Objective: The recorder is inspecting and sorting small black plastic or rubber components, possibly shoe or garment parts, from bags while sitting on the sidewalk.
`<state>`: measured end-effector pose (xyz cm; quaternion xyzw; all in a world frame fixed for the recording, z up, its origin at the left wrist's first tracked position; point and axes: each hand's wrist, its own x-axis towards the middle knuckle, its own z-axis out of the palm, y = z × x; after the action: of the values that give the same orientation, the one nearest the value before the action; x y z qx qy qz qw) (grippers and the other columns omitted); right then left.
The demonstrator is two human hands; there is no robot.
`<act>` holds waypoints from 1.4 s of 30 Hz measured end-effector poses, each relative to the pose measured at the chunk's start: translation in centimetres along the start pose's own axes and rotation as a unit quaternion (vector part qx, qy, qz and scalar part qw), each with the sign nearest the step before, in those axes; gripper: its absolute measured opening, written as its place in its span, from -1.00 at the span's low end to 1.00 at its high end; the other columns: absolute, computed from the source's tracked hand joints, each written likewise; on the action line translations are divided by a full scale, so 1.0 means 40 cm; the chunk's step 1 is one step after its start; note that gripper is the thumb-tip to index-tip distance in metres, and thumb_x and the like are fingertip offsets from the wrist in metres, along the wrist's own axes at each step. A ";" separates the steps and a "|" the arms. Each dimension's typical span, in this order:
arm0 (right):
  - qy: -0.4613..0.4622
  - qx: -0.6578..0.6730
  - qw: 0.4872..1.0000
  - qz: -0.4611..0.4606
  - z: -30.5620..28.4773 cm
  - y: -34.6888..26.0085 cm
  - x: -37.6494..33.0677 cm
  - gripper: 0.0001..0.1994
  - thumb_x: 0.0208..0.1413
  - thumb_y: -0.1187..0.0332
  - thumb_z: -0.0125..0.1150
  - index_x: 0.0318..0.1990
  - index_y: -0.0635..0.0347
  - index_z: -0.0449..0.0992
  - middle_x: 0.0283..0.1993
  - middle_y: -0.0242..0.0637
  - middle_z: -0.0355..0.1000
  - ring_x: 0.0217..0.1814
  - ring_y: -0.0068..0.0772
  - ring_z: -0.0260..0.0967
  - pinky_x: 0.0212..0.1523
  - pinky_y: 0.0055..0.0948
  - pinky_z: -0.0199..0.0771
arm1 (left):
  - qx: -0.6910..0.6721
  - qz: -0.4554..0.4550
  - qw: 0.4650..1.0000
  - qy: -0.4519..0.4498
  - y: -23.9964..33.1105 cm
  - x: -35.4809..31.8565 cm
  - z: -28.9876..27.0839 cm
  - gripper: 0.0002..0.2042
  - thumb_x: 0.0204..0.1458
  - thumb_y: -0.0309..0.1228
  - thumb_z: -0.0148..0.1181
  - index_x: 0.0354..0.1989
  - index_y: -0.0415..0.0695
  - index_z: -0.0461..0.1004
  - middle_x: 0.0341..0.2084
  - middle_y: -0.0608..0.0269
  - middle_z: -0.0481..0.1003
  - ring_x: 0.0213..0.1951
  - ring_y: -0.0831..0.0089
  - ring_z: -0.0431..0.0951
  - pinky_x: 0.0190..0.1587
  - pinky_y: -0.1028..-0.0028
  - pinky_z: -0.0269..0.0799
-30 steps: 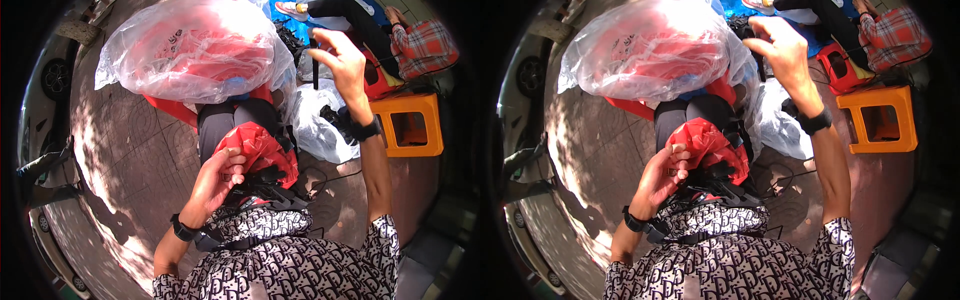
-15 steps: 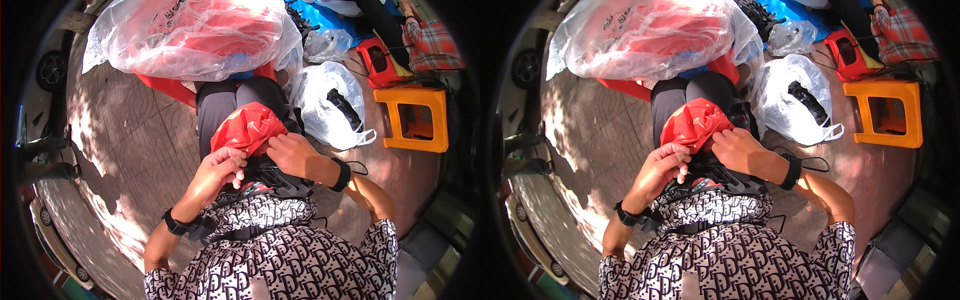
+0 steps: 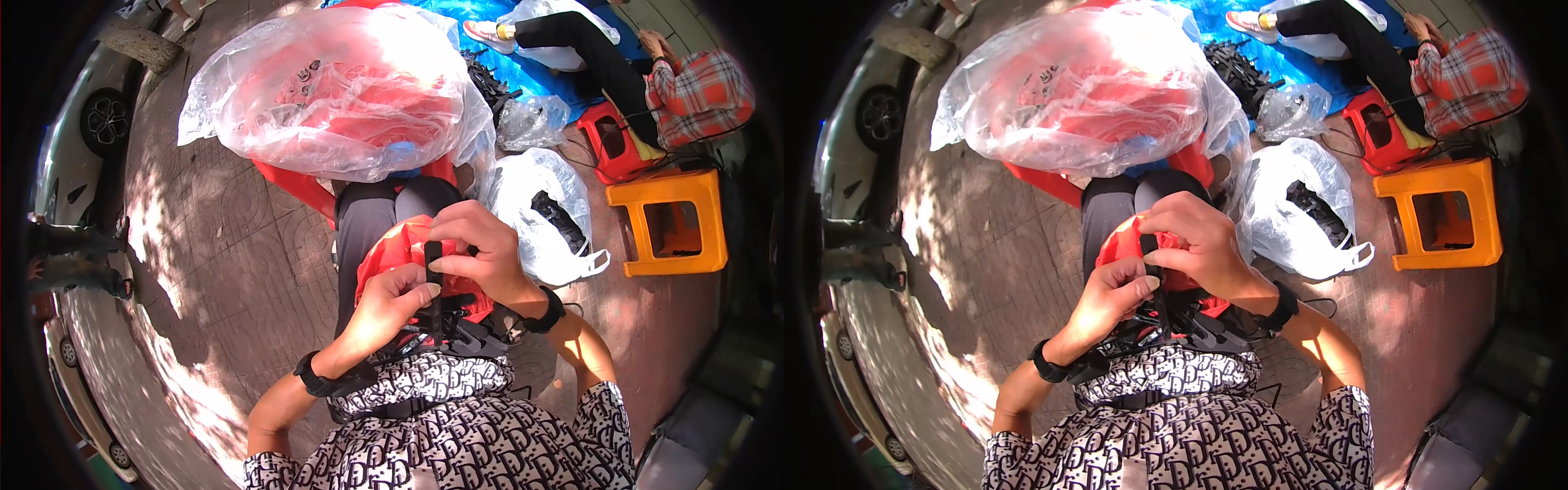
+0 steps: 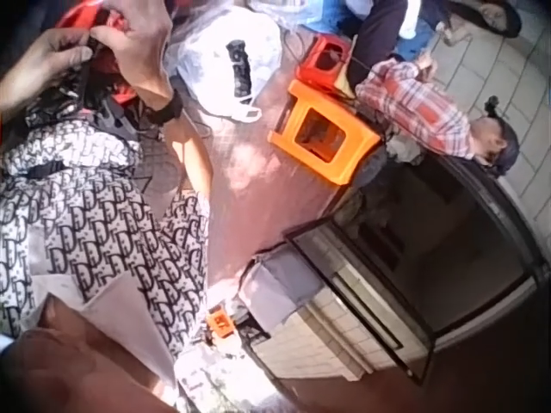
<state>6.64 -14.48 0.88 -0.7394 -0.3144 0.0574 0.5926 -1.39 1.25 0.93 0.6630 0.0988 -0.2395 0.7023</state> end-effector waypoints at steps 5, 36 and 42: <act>-0.057 0.009 0.998 -0.005 0.031 -0.008 0.023 -0.80 -0.38 0.44 0.27 -0.48 0.24 0.48 -0.33 -0.25 0.38 -0.22 -0.30 0.33 -0.22 -0.43 0.33 | 0.027 0.104 0.993 0.055 0.006 -0.008 -0.020 -0.85 0.01 -0.38 0.05 -0.52 -0.16 0.33 -0.71 0.53 0.23 -0.70 0.78 0.12 -0.68 0.71 -0.02; -0.143 0.074 0.973 0.168 0.010 -0.033 0.003 -0.84 -0.29 0.44 0.24 -0.48 0.31 0.48 -0.56 -0.30 0.40 -0.52 -0.47 0.34 -0.46 -0.58 0.28 | -0.306 0.057 0.950 0.016 0.052 -0.045 -0.079 -0.84 0.05 -0.61 -0.16 -0.18 -0.30 0.27 -0.26 0.14 0.37 -0.18 0.45 0.43 -0.09 0.53 0.35; -0.125 0.093 0.977 0.145 0.027 -0.044 -0.014 -0.83 -0.29 0.48 0.24 -0.44 0.29 0.49 -0.52 -0.27 0.41 -0.48 -0.47 0.39 -0.44 -0.57 0.33 | -0.199 0.090 0.972 0.083 0.054 -0.058 -0.062 -0.85 0.04 -0.61 -0.13 -0.21 -0.31 0.27 -0.33 0.17 0.39 -0.24 0.50 0.44 -0.15 0.54 0.39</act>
<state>5.01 -13.69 2.01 -0.7056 -0.2687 0.2641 0.6002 -1.96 4.19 3.64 0.5334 0.1427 -0.0949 0.8283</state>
